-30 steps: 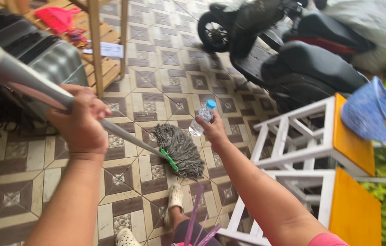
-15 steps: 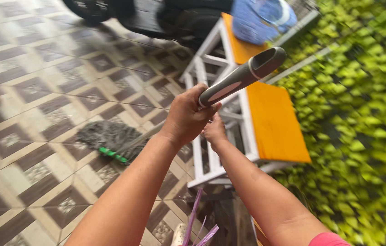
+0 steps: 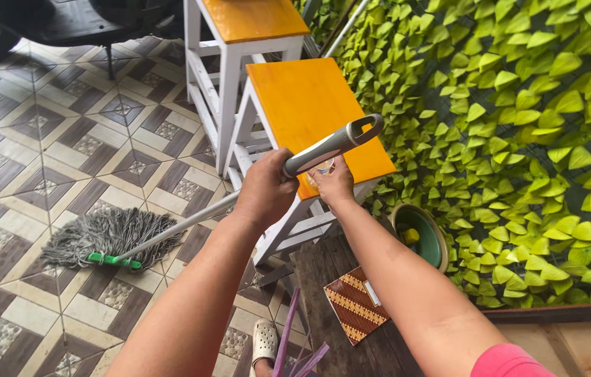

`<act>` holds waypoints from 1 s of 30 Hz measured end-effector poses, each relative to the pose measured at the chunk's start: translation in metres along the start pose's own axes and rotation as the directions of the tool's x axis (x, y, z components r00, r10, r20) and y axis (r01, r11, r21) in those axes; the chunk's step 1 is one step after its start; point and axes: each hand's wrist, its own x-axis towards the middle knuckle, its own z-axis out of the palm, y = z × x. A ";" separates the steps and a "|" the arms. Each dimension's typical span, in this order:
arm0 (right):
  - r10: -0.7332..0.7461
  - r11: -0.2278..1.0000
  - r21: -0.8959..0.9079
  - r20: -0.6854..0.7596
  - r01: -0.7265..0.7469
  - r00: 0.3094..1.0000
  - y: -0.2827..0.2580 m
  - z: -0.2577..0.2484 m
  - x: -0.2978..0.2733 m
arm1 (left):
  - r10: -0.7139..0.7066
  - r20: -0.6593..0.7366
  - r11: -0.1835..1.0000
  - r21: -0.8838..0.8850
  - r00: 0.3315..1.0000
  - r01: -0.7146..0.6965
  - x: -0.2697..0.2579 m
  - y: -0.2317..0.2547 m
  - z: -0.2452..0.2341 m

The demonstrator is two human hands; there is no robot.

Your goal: The person attempts to repair a mop handle by hand, at one point using a knife to modify the plastic connector before reassembling the pole pieces.

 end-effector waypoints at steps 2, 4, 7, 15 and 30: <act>0.004 1.000 -0.009 -0.007 -0.004 1.000 0.012 -0.009 0.007 | -0.040 0.020 0.999 -0.004 0.999 0.040 0.005 0.003 0.013; 0.054 0.998 -0.009 0.013 -0.054 0.998 0.016 -0.013 0.011 | -0.064 0.032 0.998 0.000 0.997 0.064 0.005 0.003 0.018; 0.076 0.996 0.039 0.004 -0.076 0.997 0.012 -0.013 0.010 | -0.051 0.006 0.998 -0.020 0.999 0.051 0.008 0.002 0.015; 0.327 0.945 0.160 -0.402 -0.286 0.855 0.000 0.068 -0.066 | 0.020 -0.368 0.997 -0.064 0.930 -0.046 -0.010 -0.004 -0.100; -0.769 0.394 0.390 0.636 0.832 0.066 -0.255 0.392 -0.301 | -0.138 -0.754 0.951 -0.282 0.642 -0.126 -0.245 -0.036 -0.432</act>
